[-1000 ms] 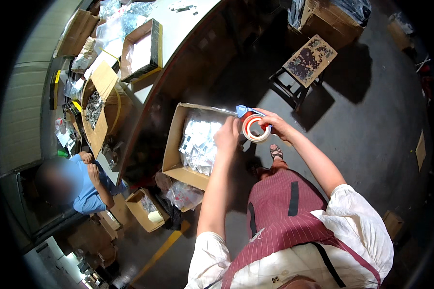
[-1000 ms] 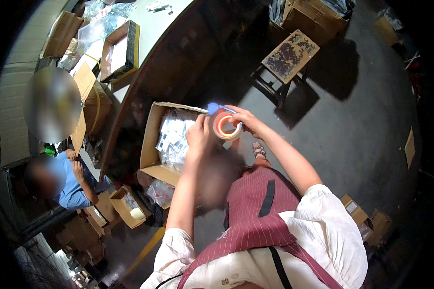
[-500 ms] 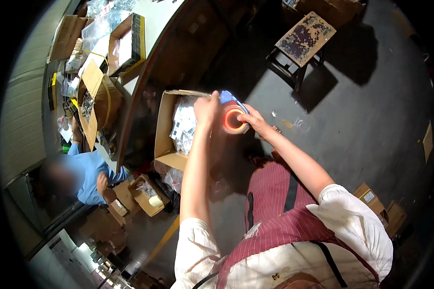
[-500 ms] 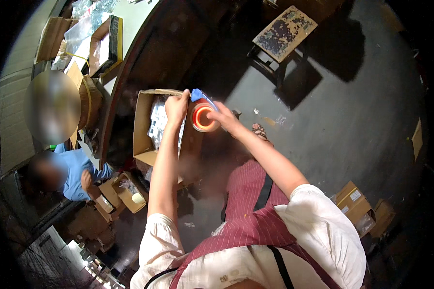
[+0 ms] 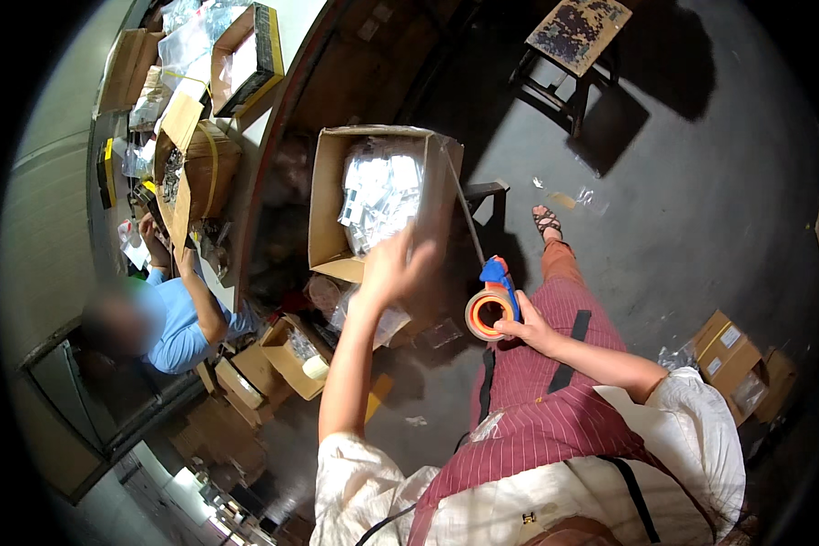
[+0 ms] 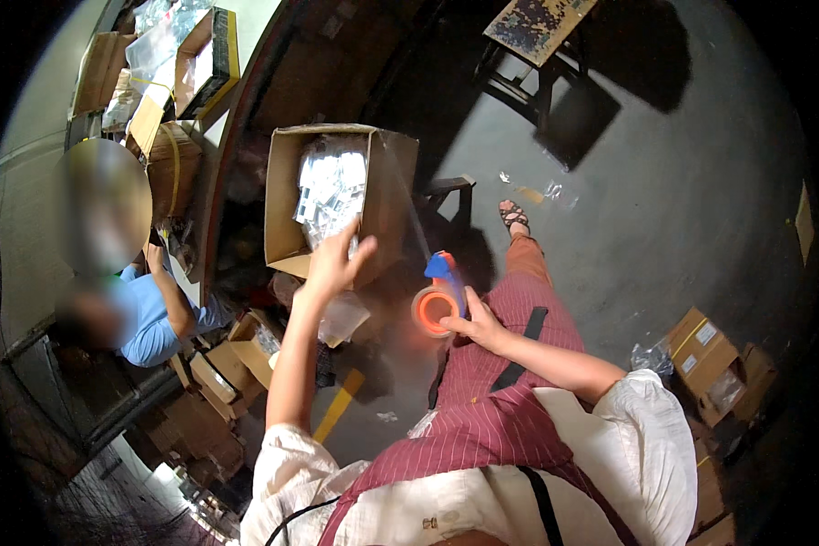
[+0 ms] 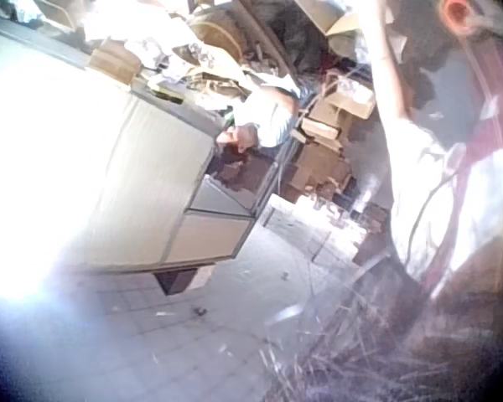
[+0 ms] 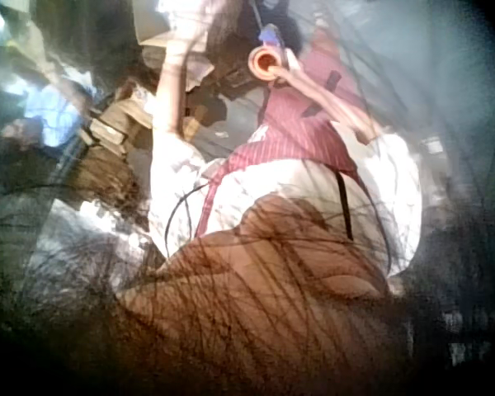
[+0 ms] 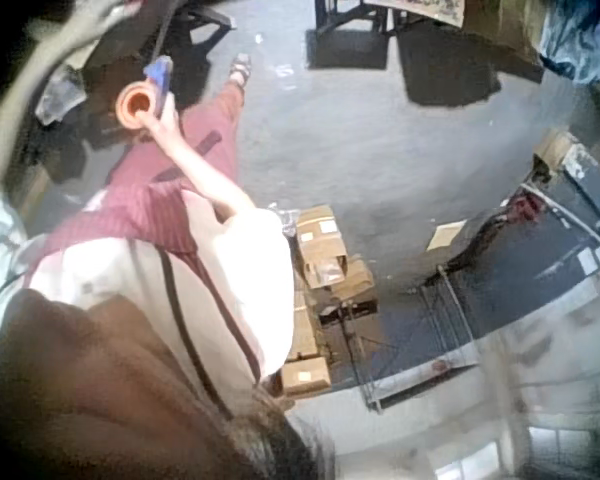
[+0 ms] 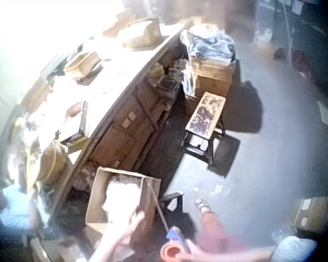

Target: The person sorts small white electronic components on a table, places them into a cardboard box lined with bubble wrap, and seals the box with tape. The person then returns to sorting the remaining components.

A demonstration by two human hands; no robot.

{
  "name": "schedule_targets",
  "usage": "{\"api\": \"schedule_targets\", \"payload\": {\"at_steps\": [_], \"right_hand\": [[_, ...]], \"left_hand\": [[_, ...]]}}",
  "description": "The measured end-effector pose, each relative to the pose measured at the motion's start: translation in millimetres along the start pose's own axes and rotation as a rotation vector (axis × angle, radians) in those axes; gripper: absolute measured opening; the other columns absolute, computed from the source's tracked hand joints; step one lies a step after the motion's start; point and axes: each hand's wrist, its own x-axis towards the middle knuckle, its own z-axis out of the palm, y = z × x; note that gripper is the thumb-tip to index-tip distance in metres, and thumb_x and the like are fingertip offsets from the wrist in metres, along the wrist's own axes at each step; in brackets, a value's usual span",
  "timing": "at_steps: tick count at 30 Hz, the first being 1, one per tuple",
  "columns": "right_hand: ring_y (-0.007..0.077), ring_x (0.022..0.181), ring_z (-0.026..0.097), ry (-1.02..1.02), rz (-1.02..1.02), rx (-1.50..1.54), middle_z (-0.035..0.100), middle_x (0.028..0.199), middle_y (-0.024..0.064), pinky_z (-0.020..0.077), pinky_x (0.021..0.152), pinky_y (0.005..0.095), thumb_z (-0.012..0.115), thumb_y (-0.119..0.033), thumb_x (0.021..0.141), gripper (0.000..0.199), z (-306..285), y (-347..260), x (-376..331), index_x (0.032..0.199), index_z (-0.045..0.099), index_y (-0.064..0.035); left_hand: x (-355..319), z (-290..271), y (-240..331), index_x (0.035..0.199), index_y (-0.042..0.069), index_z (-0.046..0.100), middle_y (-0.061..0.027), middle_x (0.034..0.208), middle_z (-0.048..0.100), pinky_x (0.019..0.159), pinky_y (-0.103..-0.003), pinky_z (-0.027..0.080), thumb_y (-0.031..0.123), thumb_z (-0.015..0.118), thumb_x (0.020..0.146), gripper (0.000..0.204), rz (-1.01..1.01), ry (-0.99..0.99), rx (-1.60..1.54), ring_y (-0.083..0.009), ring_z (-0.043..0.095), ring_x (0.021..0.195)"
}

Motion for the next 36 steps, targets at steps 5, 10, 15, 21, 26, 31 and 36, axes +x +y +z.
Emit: {"api": "schedule_targets", "payload": {"at_steps": [5, 10, 15, 21, 26, 31, 36], "right_hand": [[0.0203, 0.124, 0.051, 0.149, -0.124, 0.065, 0.055, 0.133, 0.0110, 0.0394, 0.108, 0.0375, 0.077, -0.032, 0.087, 0.077, 67, 53, 15, 0.146, 0.038, -0.0023], [0.0258, 0.130, 0.050, 0.205, -0.269, 0.008, 0.053, 0.140, 0.0145, 0.0394, 0.110, 0.0413, 0.078, -0.041, 0.084, 0.084, 154, 147, 13, 0.148, 0.038, -0.0042], [0.0211, 0.119, 0.052, 0.173, -0.159, -0.125, 0.055, 0.129, 0.0111, 0.0443, 0.101, 0.0355, 0.074, -0.024, 0.089, 0.062, 253, 136, 37, 0.137, 0.043, 0.0019], [0.0169, 0.086, 0.062, 0.214, 0.043, 0.264, 0.065, 0.096, 0.0041, 0.0508, 0.075, 0.0317, 0.068, -0.010, 0.090, 0.017, 278, 189, 112, 0.105, 0.062, -0.0035], [0.0158, 0.088, 0.064, 0.156, 0.298, 0.549, 0.067, 0.092, 0.0026, 0.0493, 0.085, 0.0337, 0.073, -0.003, 0.085, 0.016, 283, 127, 115, 0.096, 0.065, -0.0105], [0.0175, 0.098, 0.064, -0.066, 0.591, 0.482, 0.068, 0.101, 0.0018, 0.0470, 0.095, 0.0362, 0.070, -0.012, 0.091, 0.021, 275, 106, 111, 0.110, 0.064, -0.0122], [0.0221, 0.096, 0.069, -0.988, 0.466, -0.927, 0.071, 0.109, 0.0089, 0.0524, 0.086, 0.0365, 0.073, -0.016, 0.086, 0.038, 232, 38, 129, 0.119, 0.063, 0.0008]], "left_hand": [[-88, 43, -56, 0.101, 0.004, 0.066, -0.0198, 0.089, 0.069, 0.086, -0.047, 0.051, 0.020, 0.064, 0.093, 0.018, 0.265, 0.167, 0.065, -0.0386, 0.065, 0.091], [-80, 71, -65, 0.078, 0.003, 0.059, -0.0180, 0.077, 0.064, 0.073, -0.046, 0.052, 0.009, 0.066, 0.090, 0.015, 0.338, 0.350, -0.070, -0.0392, 0.064, 0.080], [-82, 89, -76, 0.077, 0.004, 0.056, -0.0169, 0.072, 0.061, 0.066, -0.048, 0.049, 0.009, 0.067, 0.090, 0.018, 0.427, 0.478, -0.085, -0.0382, 0.062, 0.074], [-130, 38, -83, 0.124, -0.002, 0.061, -0.0222, 0.134, 0.059, 0.112, -0.047, 0.038, 0.014, 0.065, 0.092, 0.036, 0.338, 0.463, -0.070, -0.0422, 0.049, 0.132], [-208, 60, -171, 0.128, -0.004, 0.056, -0.0215, 0.120, 0.066, 0.102, -0.044, 0.047, 0.015, 0.075, 0.087, 0.049, -0.449, 0.628, -0.593, -0.0342, 0.061, 0.117], [-226, 121, -188, 0.124, -0.003, 0.058, -0.0074, 0.100, 0.069, 0.072, -0.028, 0.056, 0.014, 0.075, 0.090, 0.042, -0.461, 0.467, -1.472, -0.0132, 0.067, 0.080], [-202, 131, -177, 0.127, -0.001, 0.057, -0.0079, 0.101, 0.069, 0.071, -0.027, 0.056, 0.011, 0.073, 0.091, 0.041, -0.400, 0.829, -1.671, -0.0123, 0.067, 0.083]]}}
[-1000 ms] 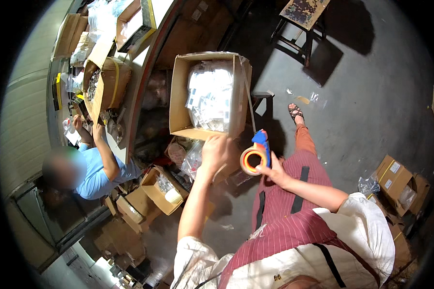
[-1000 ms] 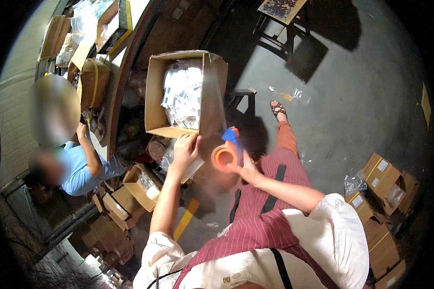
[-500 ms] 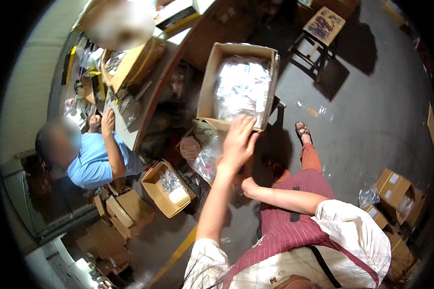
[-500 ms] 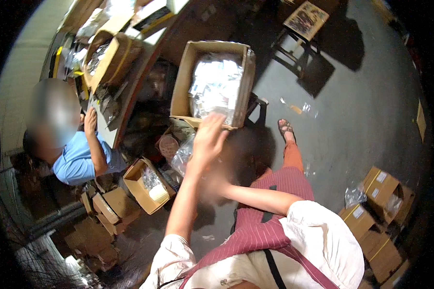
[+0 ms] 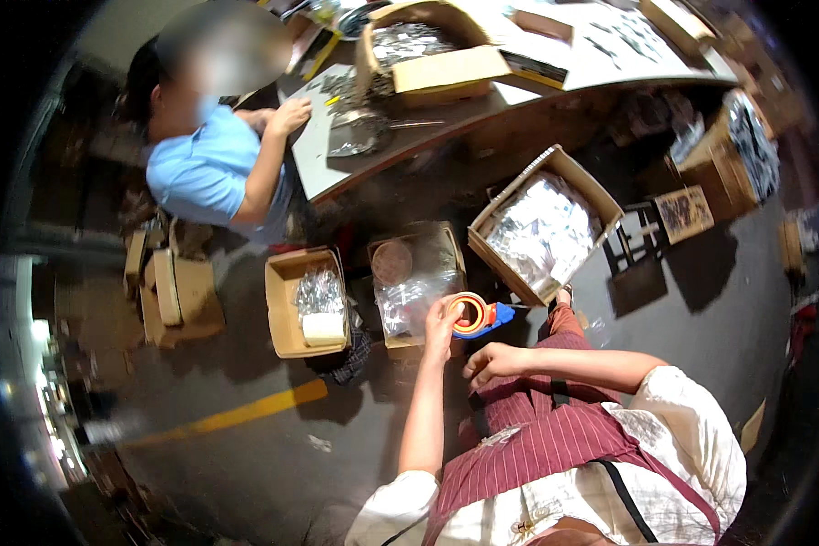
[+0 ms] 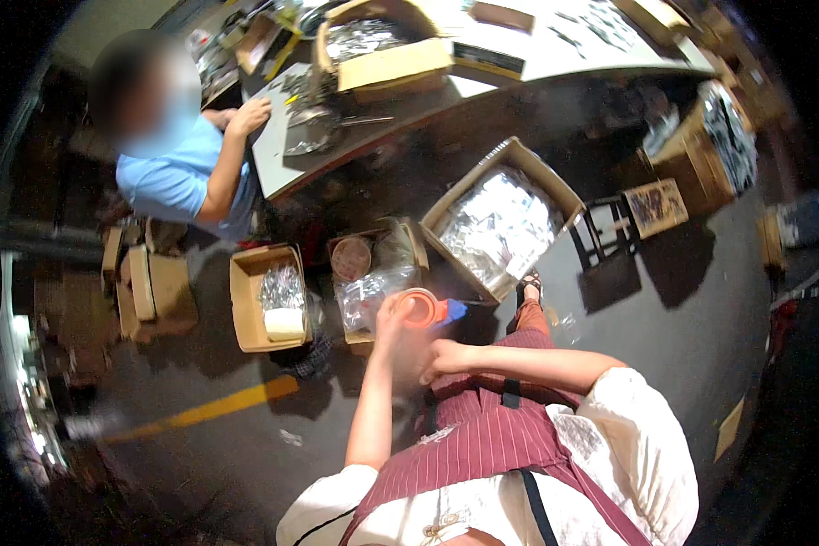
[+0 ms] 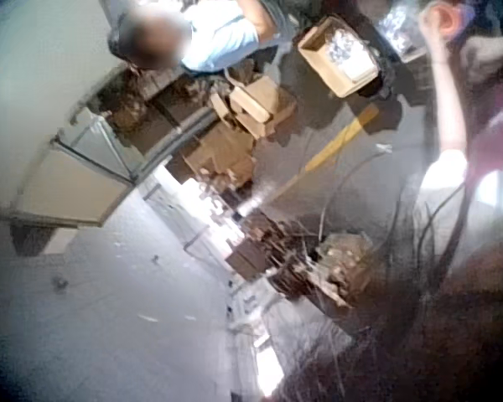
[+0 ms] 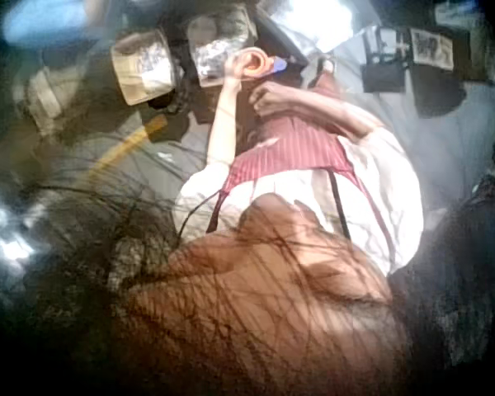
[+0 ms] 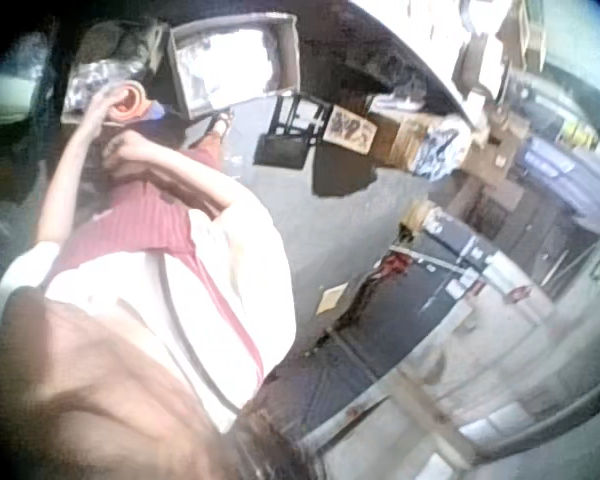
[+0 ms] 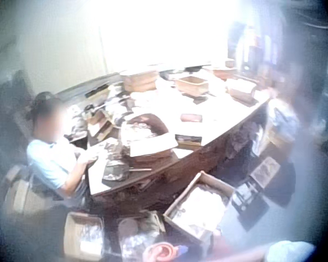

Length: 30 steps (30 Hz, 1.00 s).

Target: The person sorts small white electronic components on a table, places them into a cardboard box lined with bubble wrap, and seals the box with tape. The person then returns to sorting the remaining components.

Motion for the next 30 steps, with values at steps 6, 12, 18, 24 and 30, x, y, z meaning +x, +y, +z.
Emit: {"api": "schedule_targets", "payload": {"at_steps": [6, 12, 18, 24, 30], "right_hand": [[0.0362, 0.130, 0.045, 0.190, -0.631, -1.378, 0.046, 0.140, 0.0183, 0.0381, 0.106, 0.0481, 0.081, -0.016, 0.057, 0.096, -105, -127, -6, 0.143, 0.040, -0.0023], [0.0418, 0.119, 0.056, -0.218, -0.661, -1.199, 0.042, 0.142, 0.0218, 0.0557, 0.086, 0.0469, 0.081, -0.016, 0.065, 0.096, -154, -121, 75, 0.148, 0.034, -0.0106], [0.0367, 0.091, 0.069, -0.685, -0.573, -1.324, 0.069, 0.106, 0.0164, 0.0560, 0.070, 0.0475, 0.062, -0.023, 0.082, 0.053, -166, -167, 103, 0.135, 0.057, -0.0227], [0.0366, 0.119, 0.060, -0.905, -0.143, -1.032, 0.063, 0.131, 0.0194, 0.0462, 0.099, 0.0477, 0.070, -0.019, 0.070, 0.076, -214, -152, 146, 0.143, 0.052, -0.0108], [0.0373, 0.140, 0.040, -1.317, 0.243, -1.111, 0.038, 0.156, 0.0216, 0.0363, 0.111, 0.0504, 0.074, -0.013, 0.054, 0.109, -162, -201, 152, 0.156, 0.034, -0.0082]], "left_hand": [[8, 7, 29, 0.140, 0.002, 0.051, -0.0099, 0.117, 0.068, 0.087, -0.029, 0.052, 0.004, 0.061, 0.082, 0.059, -0.028, 0.207, -0.291, -0.0179, 0.066, 0.100], [-5, 10, 11, 0.135, -0.001, 0.058, -0.0105, 0.128, 0.063, 0.108, -0.036, 0.041, 0.009, 0.050, 0.076, 0.060, 0.065, 0.541, -0.799, -0.0235, 0.056, 0.121], [-32, 34, -14, 0.121, -0.004, 0.065, -0.0107, 0.120, 0.066, 0.096, -0.031, 0.047, 0.001, 0.057, 0.085, 0.038, 0.214, 0.981, -0.340, -0.0223, 0.061, 0.107], [-51, 166, 13, 0.097, 0.005, 0.063, -0.0120, 0.096, 0.065, 0.084, -0.041, 0.046, -0.002, 0.058, 0.089, 0.012, 0.451, 1.104, 0.798, -0.0304, 0.062, 0.094], [-18, 233, 15, 0.125, 0.001, 0.060, -0.0174, 0.126, 0.055, 0.090, -0.044, 0.047, 0.009, 0.068, 0.084, 0.043, 0.323, 0.901, 1.023, -0.0358, 0.055, 0.107]]}}
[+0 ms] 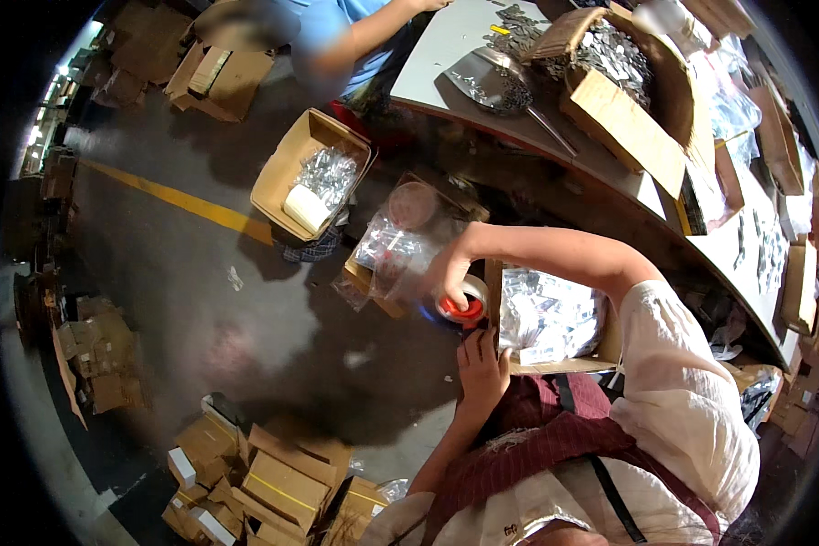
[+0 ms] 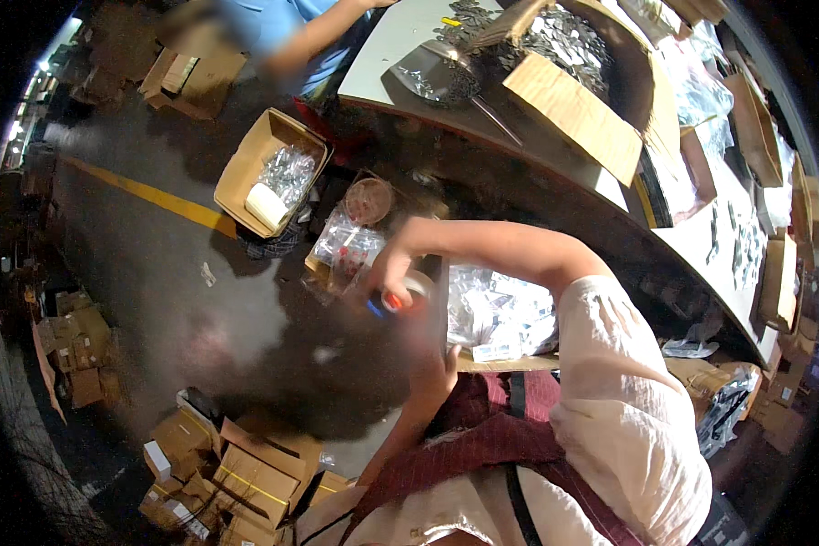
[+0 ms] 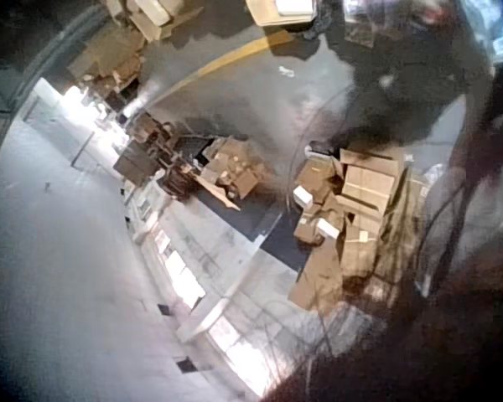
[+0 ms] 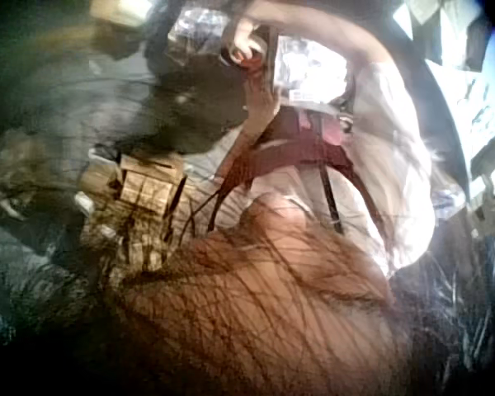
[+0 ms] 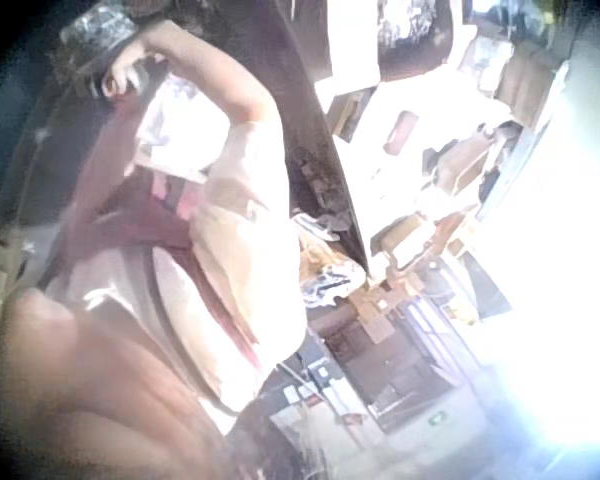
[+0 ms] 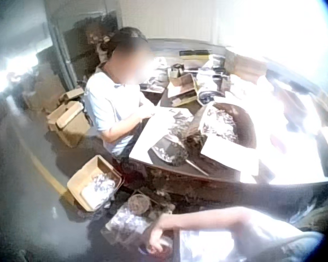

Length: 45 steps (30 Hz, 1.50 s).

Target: The person sorts small white electronic components on a table, places them into a cardboard box lined with bubble wrap, and seals the box with tape. The person then returns to sorting the remaining components.

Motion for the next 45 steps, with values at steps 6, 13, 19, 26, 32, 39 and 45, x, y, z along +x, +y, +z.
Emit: {"api": "schedule_targets", "payload": {"at_steps": [6, 13, 19, 26, 32, 39, 45], "right_hand": [[0.0348, 0.133, 0.047, 0.031, -0.065, 0.003, 0.051, 0.144, 0.0186, 0.0394, 0.107, 0.0461, 0.073, -0.017, 0.052, 0.100, -19, 31, 21, 0.146, 0.044, -0.0037], [0.0277, 0.119, 0.054, 0.113, -0.063, 0.250, 0.059, 0.126, 0.0149, 0.0439, 0.099, 0.0405, 0.075, -0.014, 0.060, 0.089, -32, 59, -37, 0.144, 0.045, -0.0071], [0.0264, 0.113, 0.058, 0.446, -0.161, 0.312, 0.066, 0.119, 0.0145, 0.0469, 0.096, 0.0363, 0.077, -0.020, 0.059, 0.077, -35, 97, -61, 0.131, 0.061, 0.0025], [0.0227, 0.100, 0.063, 0.345, -0.138, 0.471, 0.071, 0.107, 0.0115, 0.0495, 0.090, 0.0350, 0.075, -0.017, 0.065, 0.057, -33, 117, -42, 0.119, 0.071, -0.0008], [0.0170, 0.081, 0.060, 0.353, -0.207, 0.590, 0.067, 0.085, 0.0073, 0.0491, 0.072, 0.0338, 0.074, -0.014, 0.069, 0.031, -19, 122, -38, 0.095, 0.070, 0.0037], [0.0140, 0.069, 0.059, 0.362, -0.396, 0.520, 0.066, 0.073, 0.0033, 0.0474, 0.061, 0.0321, 0.078, -0.015, 0.069, 0.019, 28, 77, 3, 0.078, 0.071, 0.0003], [0.0125, 0.064, 0.060, 0.525, -0.358, 0.525, 0.067, 0.070, 0.0042, 0.0454, 0.056, 0.0311, 0.081, -0.016, 0.067, 0.020, 17, 81, -8, 0.069, 0.072, 0.0012]], "left_hand": [[18, 47, -32, 0.137, 0.000, 0.055, -0.0169, 0.136, 0.053, 0.093, -0.044, 0.047, 0.011, 0.059, 0.085, 0.053, 0.084, -0.096, 0.179, -0.0326, 0.056, 0.111], [13, 71, -43, 0.131, 0.000, 0.061, -0.0155, 0.136, 0.054, 0.092, -0.040, 0.046, 0.005, 0.062, 0.074, 0.057, -0.045, -0.060, 0.020, -0.0302, 0.057, 0.107], [19, 32, -29, 0.114, 0.004, 0.063, -0.0141, 0.121, 0.057, 0.085, -0.041, 0.046, 0.011, 0.067, 0.077, 0.038, -0.002, -0.125, 0.237, -0.0312, 0.057, 0.099], [2, 5, -18, 0.081, 0.009, 0.057, -0.0100, 0.077, 0.061, 0.068, -0.043, 0.049, 0.025, 0.072, 0.080, 0.022, -0.034, -0.264, 0.368, -0.0273, 0.062, 0.075], [-22, 15, -22, 0.085, 0.008, 0.063, -0.0149, 0.075, 0.064, 0.059, -0.049, 0.052, 0.025, 0.069, 0.085, 0.018, -0.065, -0.397, 0.257, -0.0355, 0.064, 0.066], [-89, 11, -5, 0.070, 0.013, 0.054, -0.0086, 0.059, 0.057, 0.054, -0.042, 0.050, 0.027, 0.071, 0.085, 0.027, -0.049, -0.338, 0.307, -0.0281, 0.062, 0.058], [-93, 9, 15, 0.070, 0.013, 0.055, -0.0092, 0.058, 0.057, 0.052, -0.044, 0.050, 0.025, 0.072, 0.085, 0.026, -0.179, -0.263, 0.423, -0.0290, 0.061, 0.056]]}}
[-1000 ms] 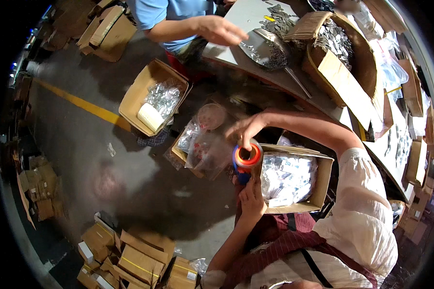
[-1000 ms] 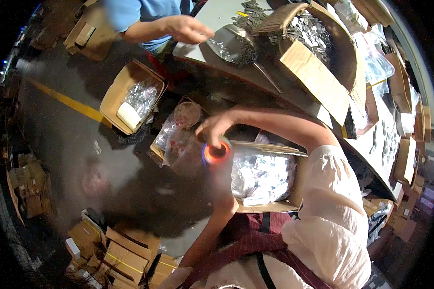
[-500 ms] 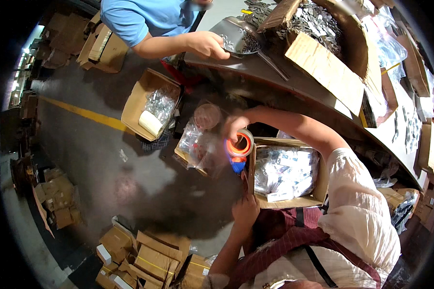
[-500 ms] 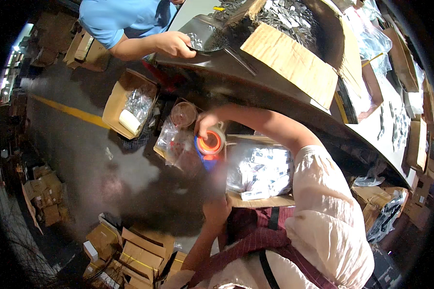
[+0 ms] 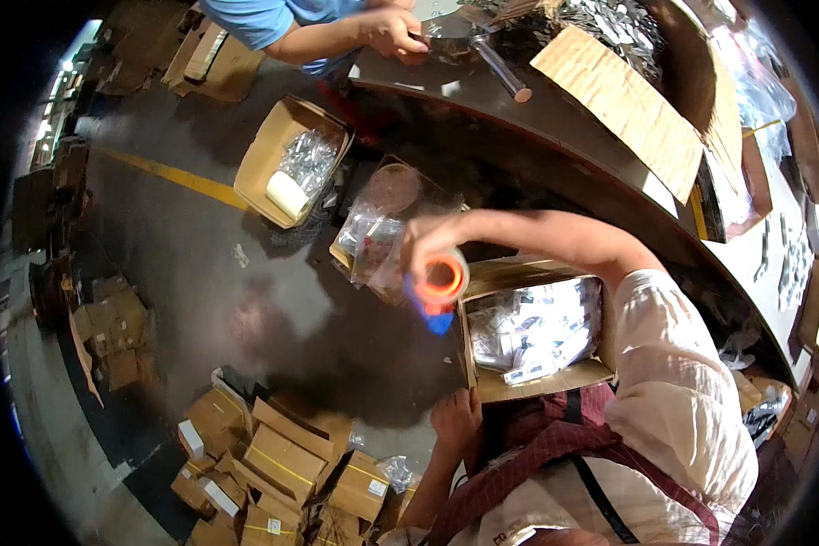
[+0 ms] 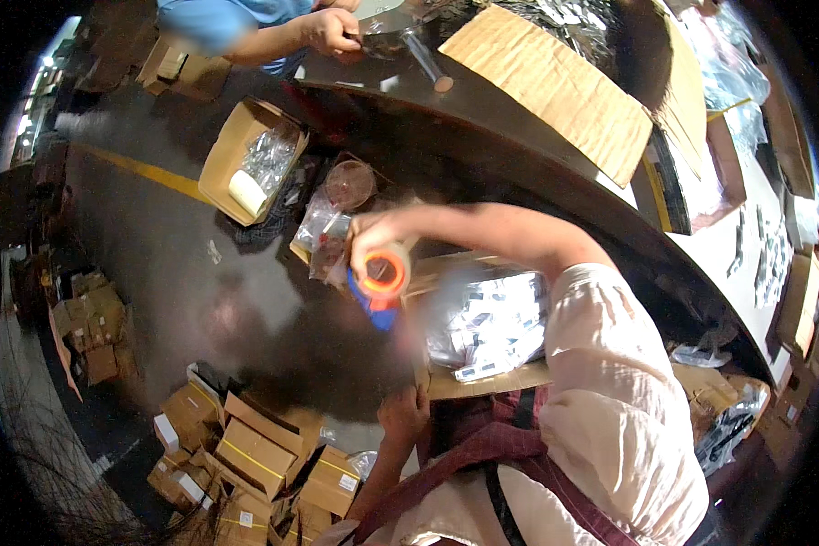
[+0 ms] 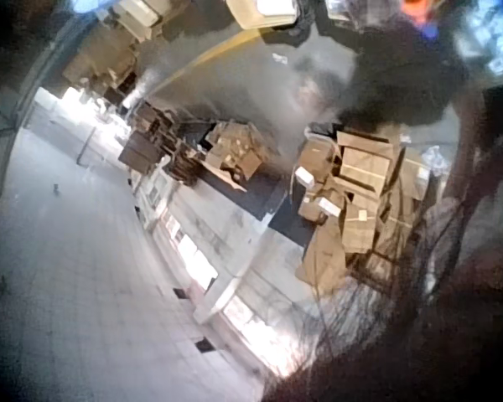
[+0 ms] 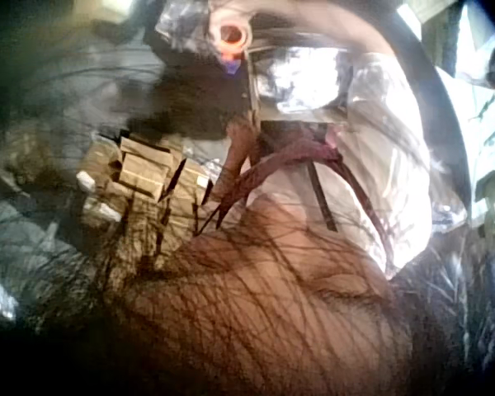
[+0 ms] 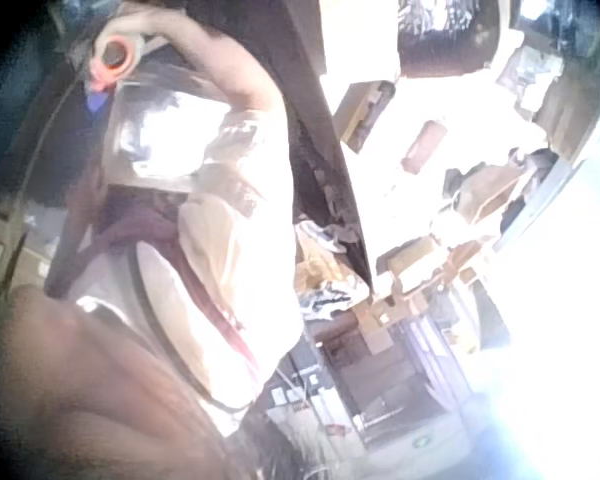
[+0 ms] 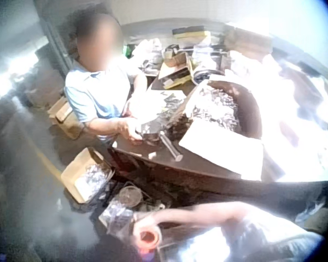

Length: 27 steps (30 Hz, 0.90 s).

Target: The person sorts small white electronic components on a table, places them into a cardboard box lined with bubble wrap, and seals the box with tape. The person then returns to sorting the remaining components.

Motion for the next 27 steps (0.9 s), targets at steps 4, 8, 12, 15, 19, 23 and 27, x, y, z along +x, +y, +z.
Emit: {"api": "schedule_targets", "payload": {"at_steps": [4, 8, 12, 15, 19, 23, 27], "right_hand": [[0.0130, 0.076, 0.063, 0.049, -0.016, 0.171, 0.071, 0.082, 0.0047, 0.0492, 0.068, 0.0284, 0.080, -0.017, 0.066, 0.027, -38, 2, -46, 0.085, 0.074, 0.0004], [0.0151, 0.085, 0.067, 0.412, 0.042, 0.318, 0.073, 0.095, 0.0117, 0.0533, 0.083, 0.0282, 0.073, -0.012, 0.065, 0.047, -55, 10, -117, 0.109, 0.073, 0.0047], [0.0149, 0.087, 0.068, 0.580, -0.030, 0.352, 0.074, 0.097, 0.0122, 0.0524, 0.087, 0.0273, 0.072, -0.008, 0.062, 0.052, -49, 36, -171, 0.113, 0.072, 0.0040], [0.0149, 0.095, 0.066, 0.464, 0.013, 0.468, 0.073, 0.105, 0.0104, 0.0485, 0.094, 0.0255, 0.071, -0.012, 0.065, 0.063, -38, 41, -197, 0.126, 0.067, 0.0020], [0.0118, 0.094, 0.065, 0.442, -0.046, 0.454, 0.073, 0.105, 0.0087, 0.0502, 0.093, 0.0260, 0.072, -0.012, 0.070, 0.071, -30, 32, -215, 0.139, 0.059, -0.0009], [0.0127, 0.100, 0.066, 0.417, -0.153, 0.301, 0.073, 0.110, 0.0073, 0.0510, 0.095, 0.0270, 0.078, -0.009, 0.076, 0.056, -33, 47, -218, 0.129, 0.066, 0.0006], [0.0197, 0.116, 0.060, 0.406, -0.083, 0.477, 0.069, 0.122, 0.0097, 0.0441, 0.105, 0.0300, 0.078, -0.017, 0.070, 0.061, -22, 51, -243, 0.128, 0.067, -0.0020]], "left_hand": [[-14, 13, -3, 0.075, 0.011, 0.059, -0.0105, 0.063, 0.061, 0.052, -0.045, 0.050, 0.025, 0.070, 0.086, 0.021, -0.014, -0.077, -0.039, -0.0307, 0.062, 0.057], [-17, 13, -8, 0.080, 0.009, 0.062, -0.0125, 0.068, 0.064, 0.054, -0.049, 0.051, 0.031, 0.069, 0.087, 0.023, -0.033, -0.088, -0.064, -0.0326, 0.065, 0.062], [-17, 17, -14, 0.080, 0.007, 0.062, -0.0137, 0.071, 0.067, 0.057, -0.053, 0.051, 0.040, 0.070, 0.085, 0.034, -0.211, -0.404, 0.012, -0.0337, 0.067, 0.067], [45, -37, 2, 0.090, 0.005, 0.061, -0.0140, 0.072, 0.068, 0.065, -0.054, 0.053, 0.048, 0.072, 0.082, 0.045, -0.361, -0.683, 0.031, -0.0384, 0.068, 0.070], [118, -32, 11, 0.115, 0.004, 0.054, -0.0218, 0.105, 0.066, 0.084, -0.048, 0.053, 0.046, 0.073, 0.082, 0.057, -0.160, -0.282, 0.099, -0.0386, 0.063, 0.103], [208, -34, 28, 0.118, 0.006, 0.060, -0.0161, 0.110, 0.065, 0.087, -0.047, 0.053, 0.020, 0.067, 0.087, 0.035, 0.171, -0.024, 0.030, -0.0345, 0.062, 0.105], [213, -21, 1, 0.101, 0.011, 0.070, -0.0060, 0.094, 0.070, 0.082, -0.040, 0.055, 0.015, 0.067, 0.082, 0.020, 0.394, -0.028, 0.004, -0.0277, 0.067, 0.088]]}}
